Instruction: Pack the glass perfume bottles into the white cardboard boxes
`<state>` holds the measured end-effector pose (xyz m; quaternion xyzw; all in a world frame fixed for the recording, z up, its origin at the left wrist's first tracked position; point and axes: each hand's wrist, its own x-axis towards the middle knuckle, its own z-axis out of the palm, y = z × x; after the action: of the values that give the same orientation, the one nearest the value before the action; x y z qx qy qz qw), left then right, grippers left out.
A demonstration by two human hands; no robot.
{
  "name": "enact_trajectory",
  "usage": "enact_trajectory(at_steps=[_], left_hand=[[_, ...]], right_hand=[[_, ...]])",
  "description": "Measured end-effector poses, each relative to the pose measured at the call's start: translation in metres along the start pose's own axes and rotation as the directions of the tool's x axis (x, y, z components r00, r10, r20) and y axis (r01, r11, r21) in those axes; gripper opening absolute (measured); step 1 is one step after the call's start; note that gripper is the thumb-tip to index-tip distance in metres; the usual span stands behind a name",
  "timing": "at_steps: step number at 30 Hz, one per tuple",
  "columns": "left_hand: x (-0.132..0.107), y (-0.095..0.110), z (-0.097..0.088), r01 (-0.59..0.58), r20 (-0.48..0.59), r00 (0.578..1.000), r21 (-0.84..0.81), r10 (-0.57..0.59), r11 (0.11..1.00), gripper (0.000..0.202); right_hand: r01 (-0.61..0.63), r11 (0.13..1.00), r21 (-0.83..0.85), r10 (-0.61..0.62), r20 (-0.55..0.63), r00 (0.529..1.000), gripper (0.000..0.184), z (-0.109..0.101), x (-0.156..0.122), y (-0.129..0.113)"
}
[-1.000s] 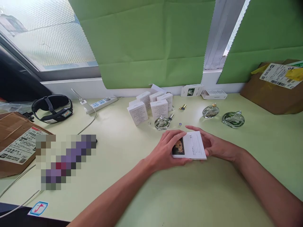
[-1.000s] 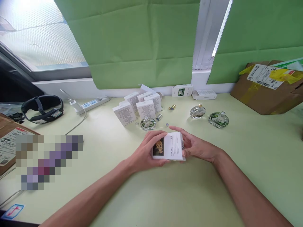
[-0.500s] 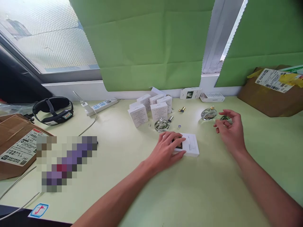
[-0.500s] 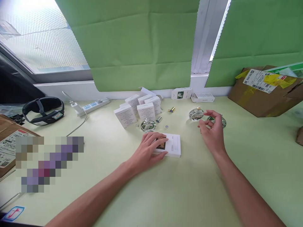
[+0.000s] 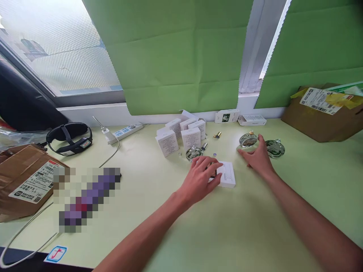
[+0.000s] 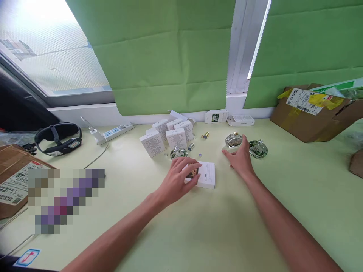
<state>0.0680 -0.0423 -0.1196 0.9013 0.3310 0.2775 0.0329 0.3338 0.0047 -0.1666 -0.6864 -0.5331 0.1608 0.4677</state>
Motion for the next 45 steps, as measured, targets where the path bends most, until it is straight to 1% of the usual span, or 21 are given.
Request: enact_trajectory(at_steps=[2,3,5,7,9,11,14,16,18,20,24,27,31,35,36,37,38,39,41,43,45], left_hand=[[0.023,-0.002,-0.014,0.017,0.066,0.998,0.099,-0.023,0.995,0.030],[0.038,-0.005,-0.020,-0.003,0.151,0.988,0.152,-0.021,0.988,0.030],[0.073,-0.015,-0.028,-0.035,0.292,0.955,0.252,-0.041,0.967,0.029],[0.108,-0.028,-0.027,-0.055,0.390,0.915,0.375,-0.103,0.925,0.028],[0.140,-0.043,-0.016,-0.056,0.421,0.896,0.418,-0.139,0.907,0.027],[0.164,-0.057,0.001,-0.067,0.460,0.873,0.442,-0.162,0.894,0.026],[0.186,-0.075,0.027,-0.075,0.522,0.828,0.462,-0.202,0.884,0.022],[0.193,-0.084,0.040,-0.068,0.562,0.794,0.463,-0.233,0.884,0.032],[0.196,-0.090,0.049,-0.054,0.585,0.771,0.453,-0.251,0.890,0.037],[0.198,-0.094,0.055,-0.042,0.592,0.766,0.438,-0.253,0.898,0.036],[0.196,-0.097,0.062,-0.028,0.580,0.781,0.401,-0.230,0.916,0.036],[0.194,-0.094,0.062,-0.011,0.559,0.803,0.363,-0.209,0.932,0.037],[0.186,-0.082,0.044,0.019,0.479,0.863,0.286,-0.160,0.958,0.027],[0.159,-0.061,0.015,0.030,0.352,0.932,0.145,-0.080,0.989,0.039],[0.149,-0.055,0.008,0.030,0.323,0.945,0.070,-0.052,0.997,0.040],[0.139,-0.050,0.003,0.069,0.246,0.969,-0.138,-0.033,0.988,0.039],[0.129,-0.046,-0.001,0.075,0.197,0.980,-0.321,-0.011,0.944,0.039],[0.120,-0.042,-0.003,0.073,0.172,0.985,-0.437,0.003,0.896,0.039],[0.109,-0.038,-0.007,0.078,0.148,0.989,-0.549,0.004,0.832,0.040],[0.104,-0.036,-0.009,0.087,0.161,0.987,-0.551,0.004,0.830,0.042],[0.104,-0.034,-0.012,0.087,0.188,0.982,-0.511,0.013,0.855,0.040]], right_hand=[[-0.061,0.997,-0.036,0.060,-0.021,0.998,0.112,0.002,0.007,-0.005],[-0.083,0.995,-0.052,0.082,-0.027,0.996,0.113,0.004,0.010,-0.007],[-0.106,0.991,-0.085,0.103,-0.033,0.994,0.111,0.007,0.017,-0.010],[-0.117,0.986,-0.121,0.113,-0.041,0.993,0.106,0.009,0.022,-0.010],[-0.121,0.980,-0.155,0.114,-0.053,0.992,0.098,0.012,0.025,-0.009],[-0.114,0.976,-0.183,0.104,-0.064,0.993,0.087,0.014,0.027,-0.008],[-0.093,0.973,-0.213,0.080,-0.070,0.994,0.075,0.015,0.023,-0.008],[-0.080,0.972,-0.221,0.067,-0.066,0.996,0.072,0.015,0.018,-0.009],[-0.067,0.973,-0.220,0.056,-0.058,0.997,0.071,0.014,0.011,-0.010],[-0.048,0.977,-0.210,0.041,-0.041,0.998,0.068,0.011,0.003,-0.011],[0.006,0.987,-0.161,-0.003,0.019,1.000,0.064,0.006,-0.010,-0.011],[0.047,0.993,-0.112,-0.038,0.079,0.996,0.066,0.005,-0.019,-0.009],[0.077,0.995,-0.066,-0.066,0.159,0.985,0.069,0.006,-0.029,-0.009],[0.090,0.996,-0.030,-0.079,0.258,0.963,0.067,0.004,-0.035,-0.011],[0.092,0.996,-0.020,-0.082,0.286,0.955,0.065,0.002,-0.035,-0.012],[0.096,0.995,-0.006,-0.089,0.313,0.946,0.063,0.001,-0.036,-0.012],[0.102,0.995,0.012,-0.100,0.337,0.936,0.060,-0.001,-0.036,-0.013],[0.109,0.994,0.030,-0.112,0.357,0.927,0.057,-0.003,-0.035,-0.014],[0.123,0.991,0.059,-0.136,0.387,0.912,0.051,-0.006,-0.035,-0.015],[0.139,0.987,0.078,-0.159,0.413,0.897,0.047,-0.010,-0.034,-0.016],[0.156,0.984,0.088,-0.179,0.442,0.879,0.045,-0.012,-0.034,-0.017]])
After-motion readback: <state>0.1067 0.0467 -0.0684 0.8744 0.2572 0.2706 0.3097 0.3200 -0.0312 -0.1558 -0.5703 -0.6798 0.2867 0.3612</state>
